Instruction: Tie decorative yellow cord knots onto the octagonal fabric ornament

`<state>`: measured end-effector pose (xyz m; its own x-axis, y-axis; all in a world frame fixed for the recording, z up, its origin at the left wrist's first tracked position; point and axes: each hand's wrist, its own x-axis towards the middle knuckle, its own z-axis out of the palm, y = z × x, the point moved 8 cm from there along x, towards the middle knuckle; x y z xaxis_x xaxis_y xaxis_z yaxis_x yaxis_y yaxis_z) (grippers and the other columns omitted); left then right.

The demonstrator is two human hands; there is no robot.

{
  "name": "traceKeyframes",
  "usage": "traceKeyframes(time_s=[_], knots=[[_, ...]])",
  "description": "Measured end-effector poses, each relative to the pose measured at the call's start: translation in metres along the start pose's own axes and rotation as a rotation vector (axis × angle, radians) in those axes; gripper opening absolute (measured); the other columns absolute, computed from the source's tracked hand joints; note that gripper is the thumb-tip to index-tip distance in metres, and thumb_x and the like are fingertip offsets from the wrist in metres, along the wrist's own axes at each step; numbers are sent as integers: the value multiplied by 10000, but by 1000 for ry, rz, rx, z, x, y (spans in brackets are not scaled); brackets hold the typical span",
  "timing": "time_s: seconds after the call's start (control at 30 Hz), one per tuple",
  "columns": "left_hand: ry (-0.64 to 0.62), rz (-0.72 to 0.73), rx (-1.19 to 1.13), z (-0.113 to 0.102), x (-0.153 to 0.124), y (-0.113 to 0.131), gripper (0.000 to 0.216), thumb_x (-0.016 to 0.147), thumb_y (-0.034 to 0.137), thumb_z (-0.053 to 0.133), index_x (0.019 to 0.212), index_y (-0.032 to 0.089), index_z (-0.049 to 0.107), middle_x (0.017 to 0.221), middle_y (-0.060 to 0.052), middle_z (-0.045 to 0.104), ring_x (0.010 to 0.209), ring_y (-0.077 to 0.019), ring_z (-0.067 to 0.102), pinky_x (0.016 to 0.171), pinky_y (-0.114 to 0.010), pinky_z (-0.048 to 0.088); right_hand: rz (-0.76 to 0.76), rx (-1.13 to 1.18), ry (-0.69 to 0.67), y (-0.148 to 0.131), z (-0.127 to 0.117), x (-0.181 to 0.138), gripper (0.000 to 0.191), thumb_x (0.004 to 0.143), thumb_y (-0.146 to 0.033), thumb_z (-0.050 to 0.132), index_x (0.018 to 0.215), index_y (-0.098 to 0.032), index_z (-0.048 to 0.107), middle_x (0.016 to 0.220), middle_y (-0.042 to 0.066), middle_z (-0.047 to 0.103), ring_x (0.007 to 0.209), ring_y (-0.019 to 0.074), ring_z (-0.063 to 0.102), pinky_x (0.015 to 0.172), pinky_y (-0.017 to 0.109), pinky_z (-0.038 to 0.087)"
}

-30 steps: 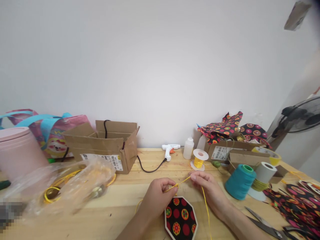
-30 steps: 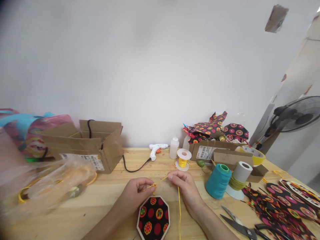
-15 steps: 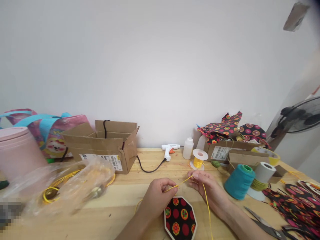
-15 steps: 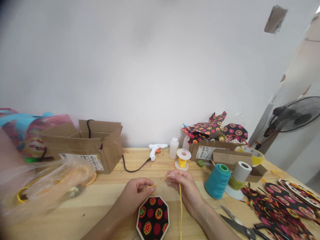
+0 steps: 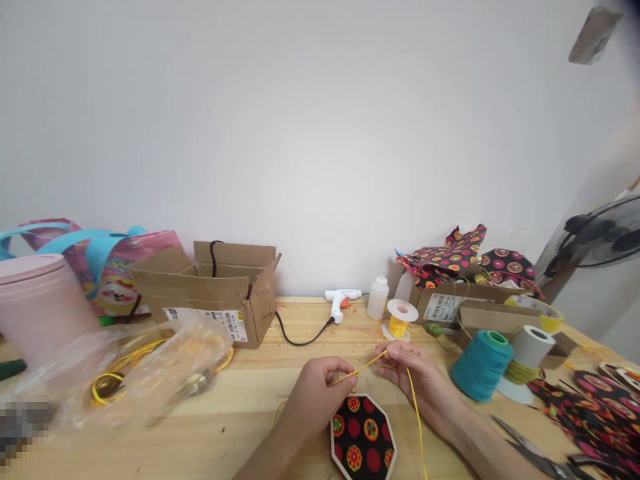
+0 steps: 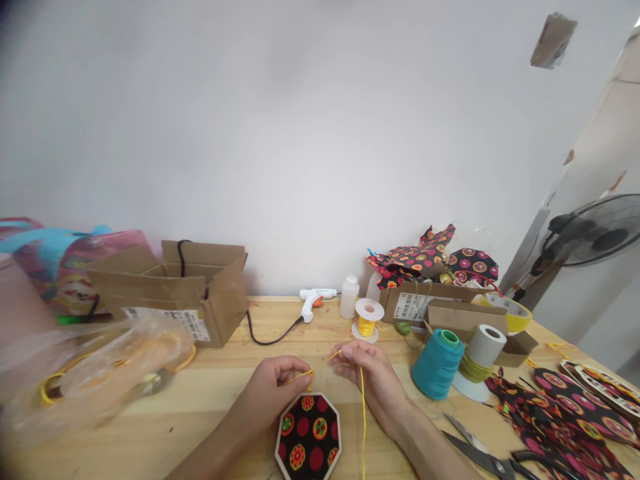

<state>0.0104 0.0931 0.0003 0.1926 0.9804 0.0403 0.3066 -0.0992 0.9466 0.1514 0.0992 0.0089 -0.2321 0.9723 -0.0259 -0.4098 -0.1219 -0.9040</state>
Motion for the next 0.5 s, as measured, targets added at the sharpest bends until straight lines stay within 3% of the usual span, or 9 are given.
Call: traceKeyframes(time_s=[0.23, 0.5], knots=[[1, 10, -18, 0, -2, 2, 236, 650, 351, 530, 700, 138, 618, 425, 80, 334, 415, -84, 306, 404, -197, 213, 5, -3, 12, 0, -1, 0, 98, 660, -239, 598, 657, -144, 622, 763, 44, 604, 751, 153, 538, 724, 292, 416], [-31, -3, -122, 3, -2, 4, 235, 673, 314, 495, 692, 121, 627, 489, 22, 520, 478, -110, 442, 458, -207, 314, -16, 33, -23, -2, 0, 0, 104, 630, -209, 596, 544, -152, 582, 751, 26, 585, 737, 149, 525, 717, 293, 409]])
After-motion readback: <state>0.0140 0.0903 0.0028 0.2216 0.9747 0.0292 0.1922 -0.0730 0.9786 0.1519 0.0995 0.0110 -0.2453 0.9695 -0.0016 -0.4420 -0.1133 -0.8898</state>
